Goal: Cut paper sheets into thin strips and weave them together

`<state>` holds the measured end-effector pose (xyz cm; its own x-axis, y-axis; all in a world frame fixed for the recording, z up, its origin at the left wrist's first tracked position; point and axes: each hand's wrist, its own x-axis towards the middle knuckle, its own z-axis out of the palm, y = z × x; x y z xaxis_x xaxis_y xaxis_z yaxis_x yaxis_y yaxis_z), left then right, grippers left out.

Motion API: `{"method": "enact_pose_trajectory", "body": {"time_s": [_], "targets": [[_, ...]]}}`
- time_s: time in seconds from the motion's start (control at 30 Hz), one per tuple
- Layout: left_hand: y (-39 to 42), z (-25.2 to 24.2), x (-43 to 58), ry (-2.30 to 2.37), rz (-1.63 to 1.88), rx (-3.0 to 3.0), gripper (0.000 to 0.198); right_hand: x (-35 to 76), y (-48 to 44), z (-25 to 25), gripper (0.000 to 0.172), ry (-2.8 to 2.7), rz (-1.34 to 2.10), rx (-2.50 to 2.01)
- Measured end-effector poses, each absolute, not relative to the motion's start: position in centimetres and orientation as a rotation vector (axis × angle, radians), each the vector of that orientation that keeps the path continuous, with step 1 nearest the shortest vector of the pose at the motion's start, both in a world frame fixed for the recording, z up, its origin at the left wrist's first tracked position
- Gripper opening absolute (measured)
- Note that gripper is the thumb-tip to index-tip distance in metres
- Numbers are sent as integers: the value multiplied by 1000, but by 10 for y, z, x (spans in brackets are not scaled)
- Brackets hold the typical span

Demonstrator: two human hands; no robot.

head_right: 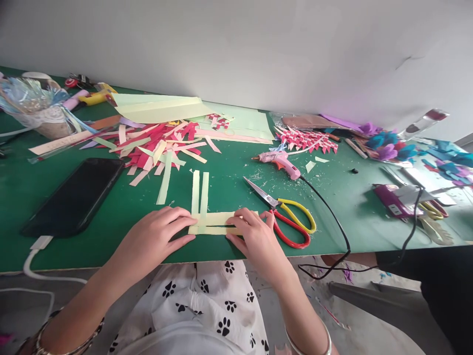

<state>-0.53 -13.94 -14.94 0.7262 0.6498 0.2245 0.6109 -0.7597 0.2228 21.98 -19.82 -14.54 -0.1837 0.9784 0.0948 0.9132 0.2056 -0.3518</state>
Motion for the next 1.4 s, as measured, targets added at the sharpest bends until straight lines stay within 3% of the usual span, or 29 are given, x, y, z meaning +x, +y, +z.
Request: {"method": "enact_pose_trajectory", "body": {"time_s": [0.47, 0.63, 0.97, 1.2, 1.4], "targets": [[-139, -149, -4, 1005, 487, 2801, 24, 209, -212, -142, 19, -2118, 4, -1971], [-139, -150, -5, 1014, 470, 2785, 18, 210, -208, -141, 15, -2109, 139, -1966], [-139, -148, -5, 1000, 502, 2764, 26, 210, -200, -136, 5, -2076, 378, -1887], [-138, -149, -6, 989, 490, 2799, 21, 216, -191, -141, 19, -2000, 644, -1822], [-138, -149, -6, 968, 519, 2803, 19, 221, -186, -141, 21, -2012, 718, -1800]]}}
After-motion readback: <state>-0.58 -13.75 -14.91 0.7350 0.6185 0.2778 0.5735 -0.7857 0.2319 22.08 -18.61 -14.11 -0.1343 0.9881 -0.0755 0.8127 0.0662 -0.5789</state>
